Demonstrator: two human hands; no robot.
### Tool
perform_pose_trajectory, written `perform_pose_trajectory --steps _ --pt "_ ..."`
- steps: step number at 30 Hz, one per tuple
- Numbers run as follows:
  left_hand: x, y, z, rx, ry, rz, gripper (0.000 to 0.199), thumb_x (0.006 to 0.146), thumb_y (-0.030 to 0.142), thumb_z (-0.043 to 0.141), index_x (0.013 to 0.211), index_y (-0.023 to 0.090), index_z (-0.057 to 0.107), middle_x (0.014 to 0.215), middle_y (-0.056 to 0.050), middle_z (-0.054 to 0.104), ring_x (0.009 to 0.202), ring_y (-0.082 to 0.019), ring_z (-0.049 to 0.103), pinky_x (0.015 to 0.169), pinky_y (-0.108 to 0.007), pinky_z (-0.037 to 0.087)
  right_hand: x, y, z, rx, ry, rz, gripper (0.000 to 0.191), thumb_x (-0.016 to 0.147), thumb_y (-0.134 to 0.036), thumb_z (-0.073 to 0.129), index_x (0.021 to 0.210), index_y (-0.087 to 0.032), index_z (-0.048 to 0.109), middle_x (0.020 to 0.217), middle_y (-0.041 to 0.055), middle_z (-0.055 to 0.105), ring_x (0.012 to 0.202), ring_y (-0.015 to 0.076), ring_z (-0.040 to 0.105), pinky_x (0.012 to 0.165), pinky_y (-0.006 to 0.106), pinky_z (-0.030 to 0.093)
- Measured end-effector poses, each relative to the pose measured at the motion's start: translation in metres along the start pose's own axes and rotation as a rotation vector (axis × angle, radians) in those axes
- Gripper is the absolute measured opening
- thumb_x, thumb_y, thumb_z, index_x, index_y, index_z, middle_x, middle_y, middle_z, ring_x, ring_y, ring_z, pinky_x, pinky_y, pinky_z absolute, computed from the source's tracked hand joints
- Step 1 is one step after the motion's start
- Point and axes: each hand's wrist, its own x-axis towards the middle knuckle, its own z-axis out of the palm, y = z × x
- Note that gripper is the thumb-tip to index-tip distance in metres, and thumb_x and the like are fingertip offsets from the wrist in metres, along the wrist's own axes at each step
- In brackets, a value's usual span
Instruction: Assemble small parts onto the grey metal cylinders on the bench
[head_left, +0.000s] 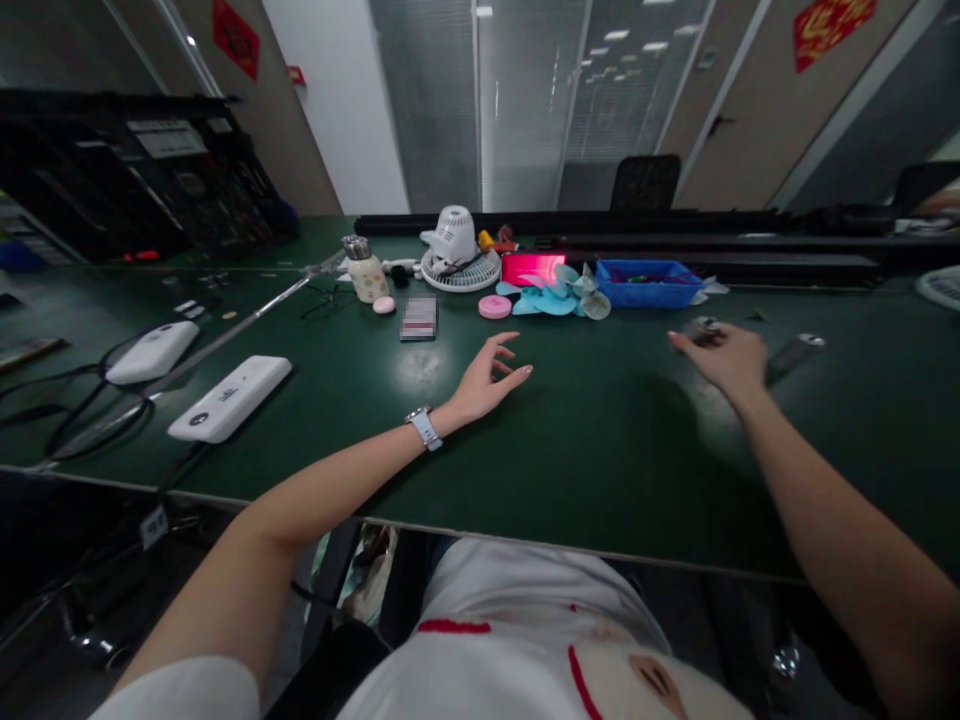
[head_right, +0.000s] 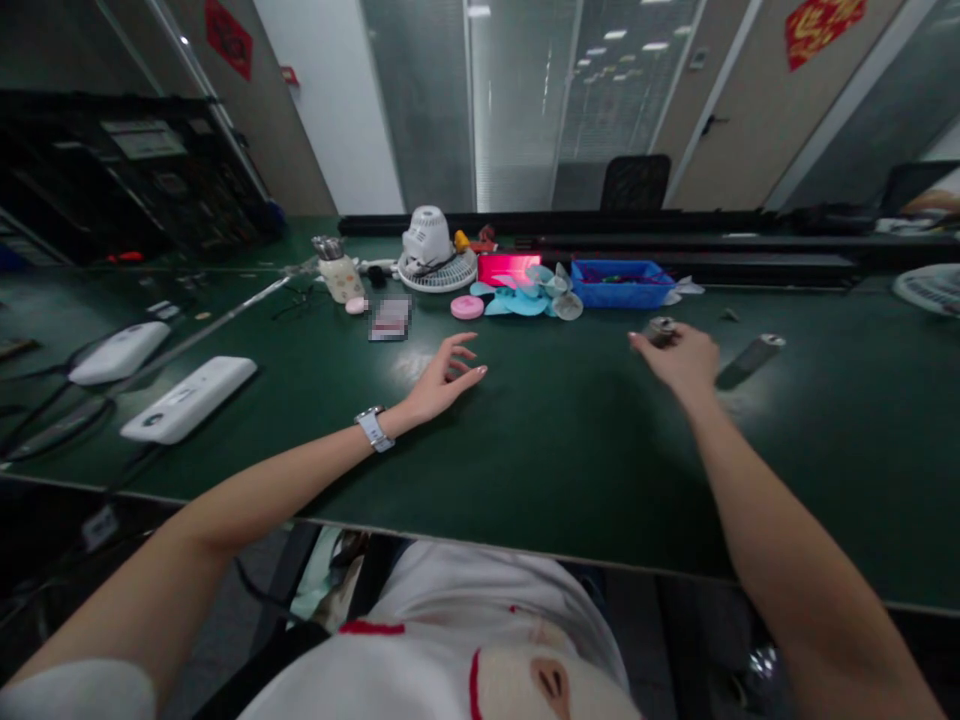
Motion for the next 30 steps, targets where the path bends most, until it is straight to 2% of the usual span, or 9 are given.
perform_pose_trajectory --steps 3,6,8,12,16,21,24,27,30 --pt "-0.008 0.012 0.010 0.090 -0.019 0.144 0.059 0.089 0.046 0.063 0.142 0.026 0.046 0.127 -0.010 0.058 0.108 -0.021 0.058 0.084 -0.032 0.050 -0.052 -0.065 0.003 0.437 -0.303 -0.205 0.044 0.075 -0.046 0.076 0.107 -0.016 0.072 0.096 0.0095 0.076 0.082 0.0221 0.070 0.078 0.033 0.055" --pt "-0.011 0.023 0.018 0.144 -0.047 0.256 0.052 0.093 0.041 0.058 0.142 0.026 0.049 0.125 -0.008 0.062 0.112 -0.021 0.057 0.092 -0.035 0.048 -0.101 -0.111 0.007 0.575 -0.491 -0.433 0.037 0.074 -0.040 0.078 0.104 -0.019 0.073 0.098 0.0059 0.076 0.087 0.0221 0.070 0.080 0.032 0.055" --pt "-0.010 0.027 0.020 0.165 -0.077 0.303 0.043 0.095 0.038 0.055 0.136 0.025 0.057 0.119 -0.007 0.067 0.110 -0.021 0.059 0.095 -0.036 0.046 -0.121 -0.123 0.009 0.596 -0.554 -0.512 0.031 0.075 -0.037 0.076 0.101 -0.019 0.073 0.094 0.0040 0.075 0.085 0.0214 0.070 0.078 0.032 0.054" --pt "-0.004 0.031 0.021 0.142 -0.128 0.307 0.029 0.094 0.040 0.057 0.110 0.023 0.074 0.107 -0.006 0.073 0.101 -0.020 0.064 0.091 -0.034 0.048 -0.133 -0.120 0.013 0.582 -0.553 -0.529 0.030 0.076 -0.038 0.076 0.100 -0.019 0.072 0.087 0.0025 0.074 0.078 0.0197 0.068 0.071 0.030 0.052" --pt "0.003 0.035 0.019 0.150 -0.123 0.233 0.026 0.088 0.043 0.064 0.099 0.024 0.077 0.095 -0.004 0.074 0.090 -0.018 0.065 0.080 -0.030 0.048 -0.134 -0.118 0.016 0.566 -0.548 -0.554 0.030 0.078 -0.040 0.075 0.100 -0.020 0.071 0.088 0.0025 0.073 0.079 0.0189 0.067 0.071 0.029 0.051" --pt "0.013 0.040 0.011 0.156 0.053 0.164 0.029 0.087 0.046 0.064 0.098 0.023 0.078 0.096 -0.004 0.075 0.087 -0.018 0.063 0.074 -0.030 0.045 -0.134 -0.119 0.019 0.552 -0.536 -0.528 0.034 0.077 -0.040 0.077 0.103 -0.019 0.071 0.093 0.0042 0.074 0.082 0.0196 0.068 0.077 0.032 0.052" --pt "0.015 0.028 0.001 0.202 0.117 0.126 0.031 0.086 0.047 0.065 0.100 0.023 0.079 0.093 -0.005 0.075 0.083 -0.019 0.061 0.075 -0.033 0.044 -0.137 -0.120 0.019 0.580 -0.554 -0.523 0.037 0.077 -0.039 0.077 0.109 -0.020 0.071 0.099 0.0044 0.075 0.086 0.0197 0.069 0.080 0.033 0.053" --pt "0.015 0.005 -0.008 0.369 0.070 0.126 0.022 0.084 0.044 0.068 0.094 0.028 0.080 0.083 -0.004 0.073 0.083 -0.021 0.059 0.082 -0.038 0.041 -0.137 -0.122 0.017 0.583 -0.561 -0.523 0.038 0.077 -0.039 0.077 0.110 -0.020 0.071 0.100 0.0041 0.075 0.086 0.0197 0.069 0.080 0.033 0.054" --pt "0.013 -0.015 -0.010 0.451 -0.055 0.064 0.020 0.081 0.046 0.070 0.091 0.031 0.081 0.079 -0.003 0.073 0.080 -0.022 0.058 0.082 -0.039 0.039 -0.124 -0.113 0.013 0.571 -0.541 -0.489 0.038 0.076 -0.039 0.077 0.109 -0.020 0.072 0.101 0.0051 0.075 0.089 0.0205 0.069 0.082 0.034 0.055"
